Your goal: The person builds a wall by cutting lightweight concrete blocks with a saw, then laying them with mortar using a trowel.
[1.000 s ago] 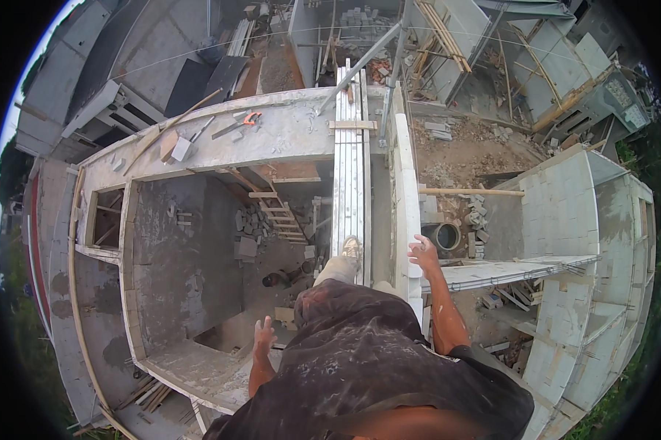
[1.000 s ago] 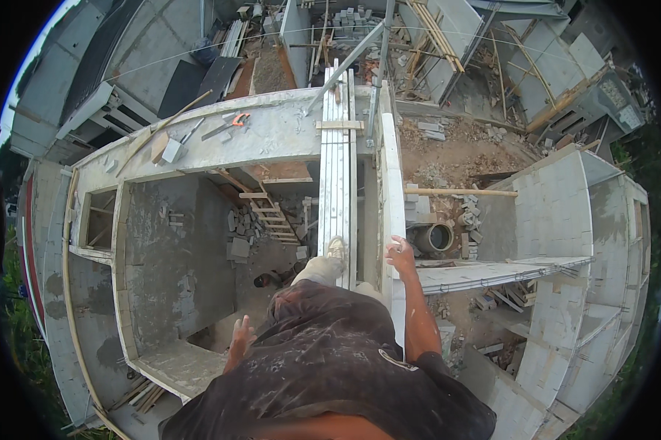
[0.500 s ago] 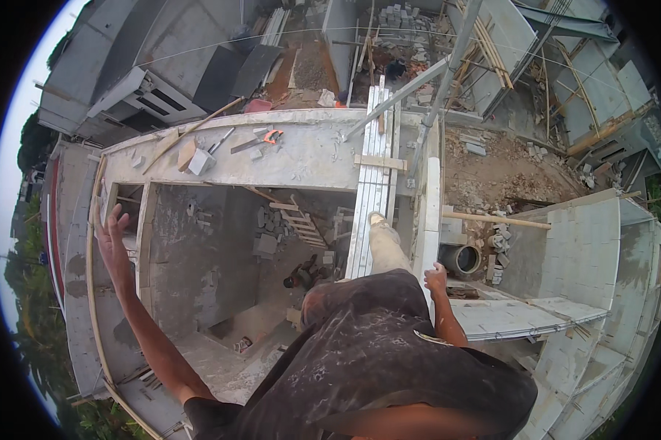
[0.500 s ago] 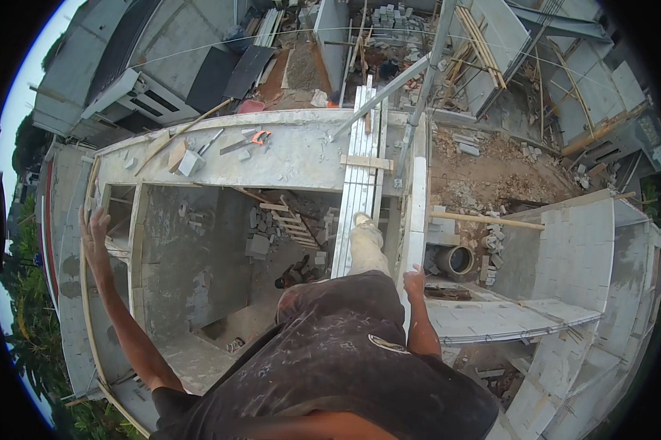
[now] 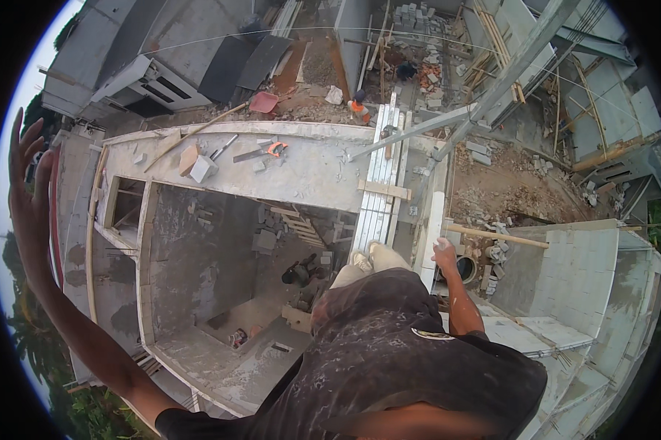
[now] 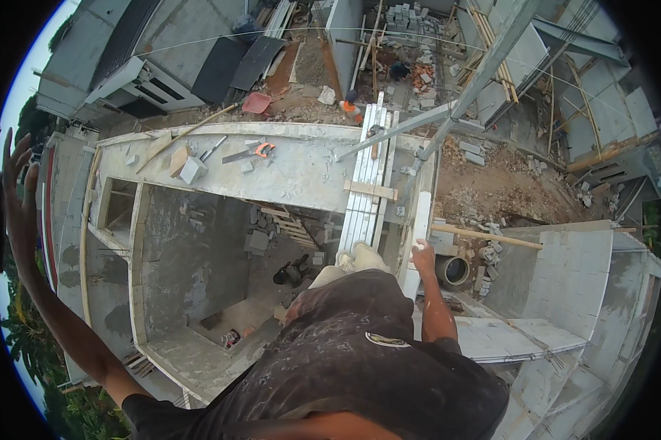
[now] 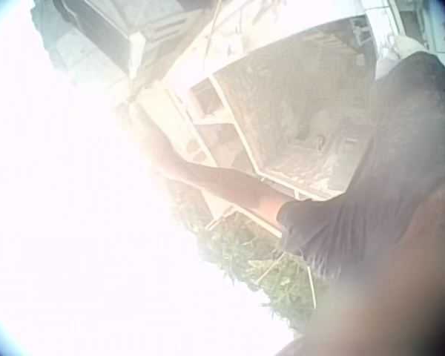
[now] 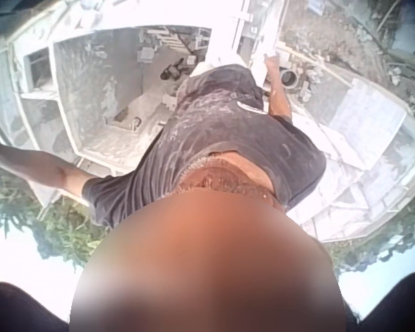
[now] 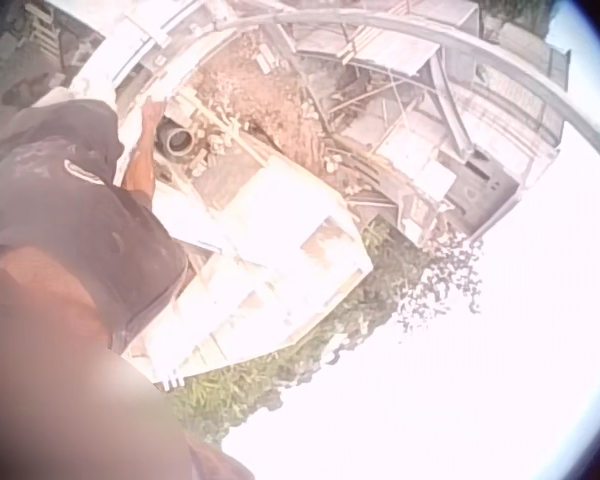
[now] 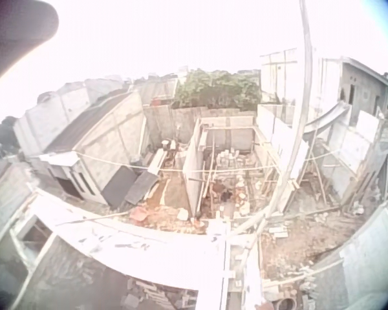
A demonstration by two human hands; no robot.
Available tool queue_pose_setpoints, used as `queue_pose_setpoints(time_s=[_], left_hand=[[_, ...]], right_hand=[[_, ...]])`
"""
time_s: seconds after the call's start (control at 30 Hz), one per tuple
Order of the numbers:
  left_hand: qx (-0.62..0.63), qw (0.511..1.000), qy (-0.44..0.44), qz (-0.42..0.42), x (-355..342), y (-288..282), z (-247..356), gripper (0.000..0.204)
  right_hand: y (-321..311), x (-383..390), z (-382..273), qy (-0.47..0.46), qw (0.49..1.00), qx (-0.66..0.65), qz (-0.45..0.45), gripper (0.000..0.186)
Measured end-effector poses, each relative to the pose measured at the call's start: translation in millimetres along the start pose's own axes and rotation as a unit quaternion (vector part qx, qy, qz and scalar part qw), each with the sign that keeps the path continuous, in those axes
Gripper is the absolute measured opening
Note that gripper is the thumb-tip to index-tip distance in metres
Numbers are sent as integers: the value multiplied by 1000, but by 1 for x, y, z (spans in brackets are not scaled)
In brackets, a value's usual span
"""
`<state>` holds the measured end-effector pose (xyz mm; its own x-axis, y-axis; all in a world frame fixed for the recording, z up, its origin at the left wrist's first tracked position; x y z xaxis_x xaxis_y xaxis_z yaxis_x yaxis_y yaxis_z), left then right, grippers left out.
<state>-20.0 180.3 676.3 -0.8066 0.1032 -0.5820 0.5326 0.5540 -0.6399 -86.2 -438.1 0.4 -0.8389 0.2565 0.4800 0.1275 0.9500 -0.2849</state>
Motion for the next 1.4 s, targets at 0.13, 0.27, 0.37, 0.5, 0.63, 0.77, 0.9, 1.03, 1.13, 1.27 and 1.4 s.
queue_pose_setpoints(time_s=[0.13, 0.27, 0.37, 0.5, 0.63, 0.77, 0.9, 1.03, 1.13, 1.27, 1.4], left_hand=[[211, 969, -72, -106, 49, 13, 35, 74], [296, 930, -189, -107, 79, 27, 13, 81], [318, 897, -293, -91, 89, 41, 15, 77], [381, 815, -430, -79, 117, 61, 47, 77], [375, 765, -510, -122, 174, 74, 79, 80], [385, 664, -622, -156, 234, 86, 96, 75], [354, 589, -721, -92, 282, 89, 111, 66], [373, 471, -797, -60, 329, 140, 177, 64], [383, 352, -840, -154, 347, 198, 260, 73], [414, 231, -839, -265, 361, 235, 383, 87], [371, 104, -896, -221, 409, 274, 506, 91]], right_hand=[[5, -28, -16, 8, 1000, 8, 12, 51], [47, -65, -80, 20, 994, 49, -100, 66], [71, -125, -121, 8, 983, 59, -171, 71], [102, -191, -167, 164, 930, 13, -327, 72], [95, -192, -149, 347, 834, -57, -425, 68], [53, -233, -121, 247, 868, 148, -405, 62], [-26, -286, -117, 206, 844, 236, -436, 61], [44, -297, -151, 168, 824, 287, -458, 60], [135, -319, -171, 130, 812, 305, -480, 59], [262, -350, -203, 78, 775, 342, -525, 57], [359, -423, -211, 13, 725, 366, -583, 56]])
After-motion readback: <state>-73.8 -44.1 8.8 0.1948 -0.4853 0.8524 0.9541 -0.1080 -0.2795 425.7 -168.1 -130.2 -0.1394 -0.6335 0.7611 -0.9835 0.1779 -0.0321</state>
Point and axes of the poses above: each hand's wrist, its own x-axis away from the middle knuckle, its own y-axis out of the palm, z = x × y, the point moved 2 cm from there along -x, towards the middle knuckle, and after that the axes turned 11 degrees about -x, right-handed, at the moved point
